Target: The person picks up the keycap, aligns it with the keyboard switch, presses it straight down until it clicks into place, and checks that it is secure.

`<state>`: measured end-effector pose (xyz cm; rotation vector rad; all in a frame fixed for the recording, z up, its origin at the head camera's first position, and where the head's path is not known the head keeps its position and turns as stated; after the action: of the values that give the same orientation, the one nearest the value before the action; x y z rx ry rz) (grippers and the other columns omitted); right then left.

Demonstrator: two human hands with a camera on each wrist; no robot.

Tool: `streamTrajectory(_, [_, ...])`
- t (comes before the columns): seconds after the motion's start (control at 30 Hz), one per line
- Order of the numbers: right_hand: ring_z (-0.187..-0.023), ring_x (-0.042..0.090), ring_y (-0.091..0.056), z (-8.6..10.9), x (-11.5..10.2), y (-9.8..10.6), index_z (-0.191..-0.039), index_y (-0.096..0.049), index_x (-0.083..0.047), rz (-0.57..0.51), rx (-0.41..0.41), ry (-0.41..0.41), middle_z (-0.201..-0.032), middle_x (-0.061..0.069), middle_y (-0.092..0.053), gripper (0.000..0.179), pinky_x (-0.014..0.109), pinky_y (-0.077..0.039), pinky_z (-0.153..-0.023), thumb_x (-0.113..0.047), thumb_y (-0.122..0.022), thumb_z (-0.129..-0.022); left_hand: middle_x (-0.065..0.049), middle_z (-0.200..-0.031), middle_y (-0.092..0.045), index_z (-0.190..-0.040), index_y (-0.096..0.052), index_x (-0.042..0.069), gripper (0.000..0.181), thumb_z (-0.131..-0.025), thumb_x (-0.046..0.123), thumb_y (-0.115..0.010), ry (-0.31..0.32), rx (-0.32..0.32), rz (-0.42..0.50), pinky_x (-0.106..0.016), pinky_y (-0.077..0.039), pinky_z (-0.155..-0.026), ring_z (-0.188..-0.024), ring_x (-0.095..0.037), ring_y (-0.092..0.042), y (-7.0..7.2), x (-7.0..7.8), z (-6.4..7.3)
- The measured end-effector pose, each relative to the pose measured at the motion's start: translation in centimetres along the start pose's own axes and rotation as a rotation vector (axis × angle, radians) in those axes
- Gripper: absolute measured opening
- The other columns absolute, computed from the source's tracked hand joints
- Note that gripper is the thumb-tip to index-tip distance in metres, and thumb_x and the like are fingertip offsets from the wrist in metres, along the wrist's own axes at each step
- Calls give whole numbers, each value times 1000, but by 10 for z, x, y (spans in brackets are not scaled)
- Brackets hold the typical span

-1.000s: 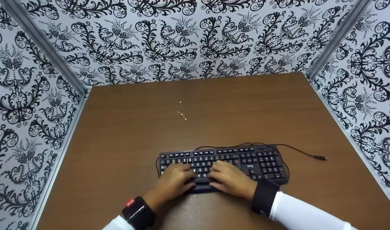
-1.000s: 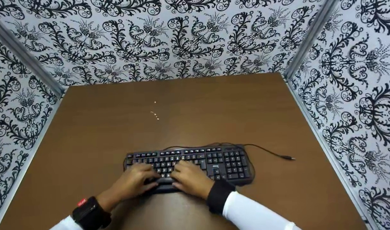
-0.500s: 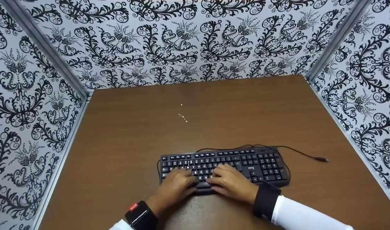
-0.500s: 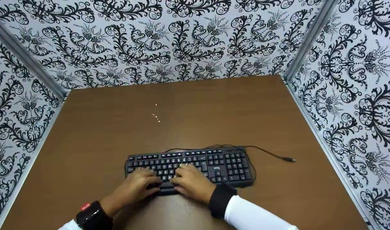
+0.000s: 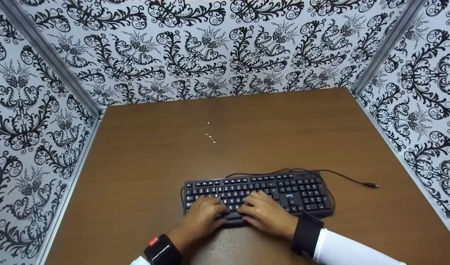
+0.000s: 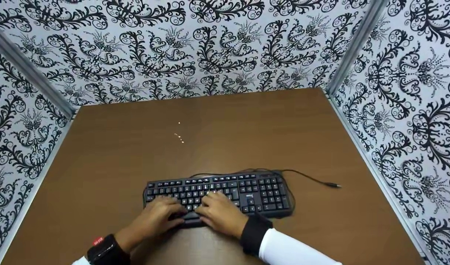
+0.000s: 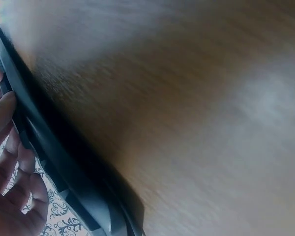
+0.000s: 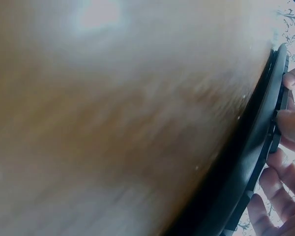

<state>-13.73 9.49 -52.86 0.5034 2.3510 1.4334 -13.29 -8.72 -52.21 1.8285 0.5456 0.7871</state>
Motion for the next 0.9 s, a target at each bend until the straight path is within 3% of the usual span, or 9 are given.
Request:
streamTrajectory(0.13, [-87,10,-54,0,-1,-2,-107,-73,-20,-2,5,-7,-93,-7,-62,24,29,-47,-78,-26,-77,-85,7,-93,-70,-100,-75,24,19,-82,29,-79,-14,-6,-20,-34,-51,-81,-86,-13,-65,0,-1,2])
streamTrajectory(0.23, [-88,10,-54,-1,-1,-3,-108,-73,-22,-1,-17,-12,-94,-8,-63,22,29,-47,-78,-26,-75,-86,7,-89,-69,-96,-75,24,15,-81,27,-79,-45,29,-55,-33,-52,-76,-82,-12,-64,2,0,3])
streamTrajectory(0.43, [-85,9,-53,-2,-2,-2,-107,-76,-23,10,-16,32,-92,-8,-62,22,27,-47,-76,-24,-76,-85,8,-77,-65,-81,-73,22,6,-81,22,-79,-180,159,-152,-25,-52,-61,-67,-10,-59,8,8,5])
streamTrajectory(0.6, [-79,9,-49,-1,-5,-2,-106,-77,-21,54,0,81,-88,-8,-58,20,25,-45,-70,-22,-75,-86,7,-78,-66,-80,-74,21,5,-81,18,-78,-261,177,-239,-21,-51,-55,-67,-9,-59,11,13,8])
streamTrajectory(0.73, [-78,9,-48,0,-5,-2,-106,-77,-21,48,0,75,-88,-8,-58,20,22,-44,-67,-21,-74,-87,7,-77,-64,-79,-72,21,6,-82,16,-75,-240,162,-216,-21,-50,-54,-66,-9,-58,9,11,6])
streamTrajectory(0.9, [-82,9,-54,0,-6,-1,-108,-77,-22,28,11,71,-94,-6,-62,22,21,-48,-71,-19,-74,-86,8,-82,-64,-84,-72,22,10,-79,18,-79,-114,121,-63,-25,-52,-66,-73,-9,-60,5,1,4])
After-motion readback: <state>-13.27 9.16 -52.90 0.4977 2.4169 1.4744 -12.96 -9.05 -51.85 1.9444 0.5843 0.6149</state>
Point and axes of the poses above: each hand's wrist, its own z-axis away from the middle knuckle, its own y-axis out of the back of the hand, x = y × z, the point moved 5 cm from there along -z, towards the middle knuckle
